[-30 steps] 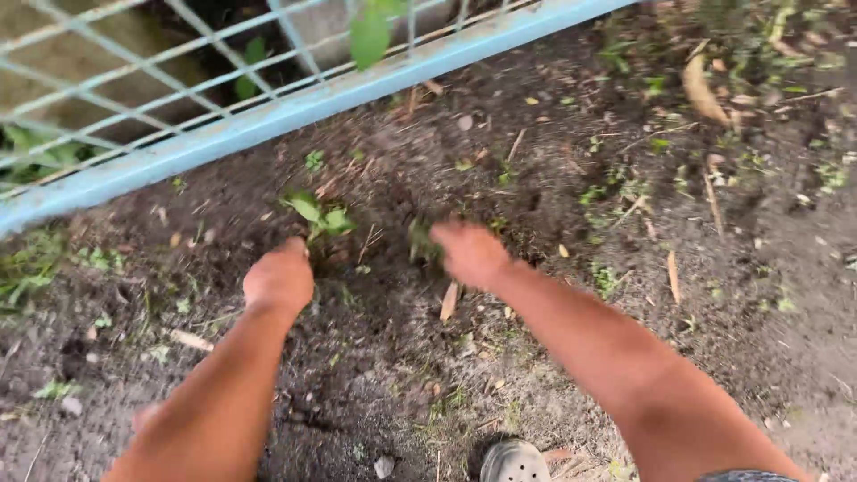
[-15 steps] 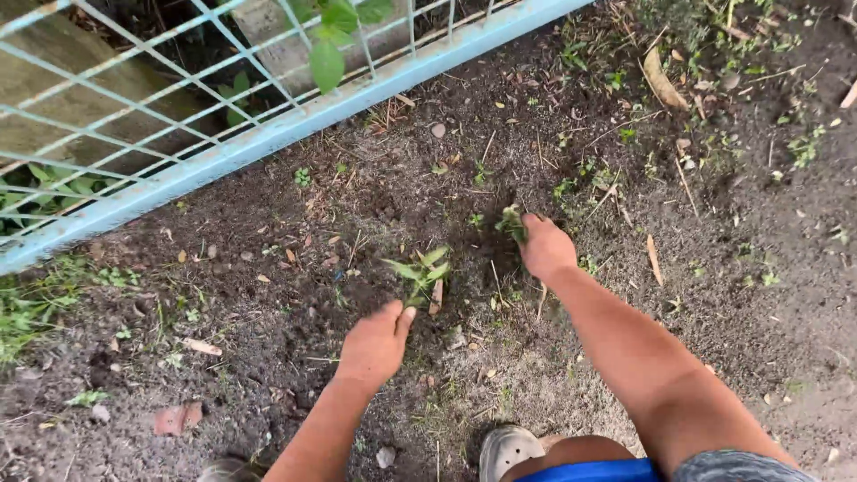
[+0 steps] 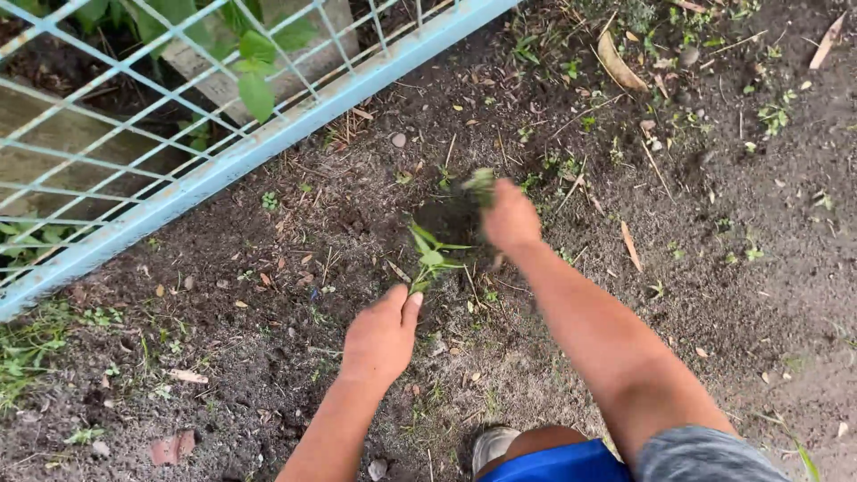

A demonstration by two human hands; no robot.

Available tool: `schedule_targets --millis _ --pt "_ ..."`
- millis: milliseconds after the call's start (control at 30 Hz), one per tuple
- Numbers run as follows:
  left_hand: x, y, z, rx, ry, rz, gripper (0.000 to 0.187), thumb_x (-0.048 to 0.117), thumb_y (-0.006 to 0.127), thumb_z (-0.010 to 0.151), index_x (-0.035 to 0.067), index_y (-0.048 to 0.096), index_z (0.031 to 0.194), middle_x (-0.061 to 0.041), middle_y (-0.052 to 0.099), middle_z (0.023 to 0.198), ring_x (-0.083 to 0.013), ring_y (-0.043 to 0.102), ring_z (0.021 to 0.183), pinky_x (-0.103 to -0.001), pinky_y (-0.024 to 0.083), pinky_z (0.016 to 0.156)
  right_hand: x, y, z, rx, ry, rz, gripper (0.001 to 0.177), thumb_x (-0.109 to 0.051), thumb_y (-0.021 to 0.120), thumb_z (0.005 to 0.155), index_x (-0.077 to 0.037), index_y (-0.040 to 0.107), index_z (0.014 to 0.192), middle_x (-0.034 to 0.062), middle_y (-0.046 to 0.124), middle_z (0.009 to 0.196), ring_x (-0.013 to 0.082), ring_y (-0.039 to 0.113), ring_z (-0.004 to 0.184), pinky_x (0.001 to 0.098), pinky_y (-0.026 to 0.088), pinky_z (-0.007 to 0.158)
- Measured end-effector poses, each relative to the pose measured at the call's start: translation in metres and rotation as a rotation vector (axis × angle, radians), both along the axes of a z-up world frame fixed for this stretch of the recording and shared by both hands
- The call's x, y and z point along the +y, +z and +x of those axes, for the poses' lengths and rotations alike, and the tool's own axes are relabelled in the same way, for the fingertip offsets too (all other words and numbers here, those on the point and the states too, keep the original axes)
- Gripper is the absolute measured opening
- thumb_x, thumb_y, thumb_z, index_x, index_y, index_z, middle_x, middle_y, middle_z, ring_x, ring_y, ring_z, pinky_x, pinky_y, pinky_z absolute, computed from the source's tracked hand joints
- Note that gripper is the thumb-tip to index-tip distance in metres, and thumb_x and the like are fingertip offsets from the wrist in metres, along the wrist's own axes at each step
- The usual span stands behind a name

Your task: Removing weeds and unwanted plants from the ground near a gate and concrete post.

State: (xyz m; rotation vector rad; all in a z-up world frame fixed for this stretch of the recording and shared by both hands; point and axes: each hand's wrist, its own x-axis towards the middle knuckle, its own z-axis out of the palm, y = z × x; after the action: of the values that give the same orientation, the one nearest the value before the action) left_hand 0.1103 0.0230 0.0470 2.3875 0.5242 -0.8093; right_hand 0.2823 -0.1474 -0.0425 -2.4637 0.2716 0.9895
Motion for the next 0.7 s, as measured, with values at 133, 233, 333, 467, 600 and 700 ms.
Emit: schedule_targets --millis 133,233,333,467,600,700 --pt "-0.005 -0.012 -0.002 -0.076 0.006 -0.03 0.037 0.043 0.043 0.105 0.009 0.056 0.099 -0.018 0.071 0.091 -0.0419 0.069 0.088 -0.054 0.053 0.08 -0.058 -0.04 0.012 -0.215 0.062 -0.153 0.037 -0.011 0.057 0.099 -0.001 0.045 0.132 0.0248 0.06 0.116 0.0399 0.071 0.094 0.0465 0.065 0.077" --pt "-0.014 -0.016 -0.005 -0.168 0.001 -0.031 0.036 0.042 0.045 0.104 0.008 0.057 0.099 -0.019 0.07 0.092 -0.0435 0.067 0.09 -0.056 0.052 0.078 -0.076 -0.072 0.031 -0.415 0.129 -0.159 0.043 -0.022 0.068 0.094 -0.005 0.05 0.13 0.0256 0.06 0.115 0.0435 0.066 0.098 0.0514 0.056 0.081" --pt "-0.013 -0.017 -0.017 -0.192 0.021 -0.021 0.035 0.041 0.047 0.102 0.008 0.057 0.106 -0.02 0.07 0.094 -0.0439 0.067 0.089 -0.056 0.052 0.077 -0.083 -0.102 0.048 -0.376 0.284 -0.221 0.035 -0.022 0.065 0.096 -0.009 0.053 0.125 0.0254 0.061 0.115 0.0442 0.066 0.098 0.0524 0.056 0.081" --pt "-0.004 -0.011 -0.024 -0.11 0.029 0.012 0.036 0.042 0.046 0.103 0.009 0.057 0.104 -0.02 0.071 0.094 -0.0431 0.068 0.09 -0.055 0.052 0.08 -0.093 -0.084 0.064 -0.372 -0.011 -0.123 0.023 -0.004 0.057 0.094 0.0 0.058 0.117 0.0243 0.07 0.113 0.04 0.072 0.102 0.0484 0.059 0.09" --pt "-0.007 -0.02 -0.026 -0.07 0.026 0.042 0.036 0.043 0.046 0.102 0.009 0.058 0.102 -0.019 0.071 0.096 -0.0429 0.068 0.093 -0.055 0.052 0.082 -0.117 -0.095 0.076 -0.358 -0.095 -0.223 0.039 -0.013 0.063 0.093 0.003 0.05 0.127 0.0301 0.067 0.109 0.0442 0.066 0.101 0.0512 0.054 0.087" --pt "-0.015 -0.018 -0.016 -0.098 0.02 0.027 0.036 0.043 0.047 0.101 0.01 0.06 0.104 -0.019 0.072 0.098 -0.0434 0.067 0.094 -0.055 0.052 0.082 -0.141 -0.146 0.088 -0.378 0.148 -0.273 0.052 -0.007 0.065 0.084 0.002 0.051 0.134 0.0291 0.066 0.113 0.041 0.067 0.103 0.0476 0.056 0.086"
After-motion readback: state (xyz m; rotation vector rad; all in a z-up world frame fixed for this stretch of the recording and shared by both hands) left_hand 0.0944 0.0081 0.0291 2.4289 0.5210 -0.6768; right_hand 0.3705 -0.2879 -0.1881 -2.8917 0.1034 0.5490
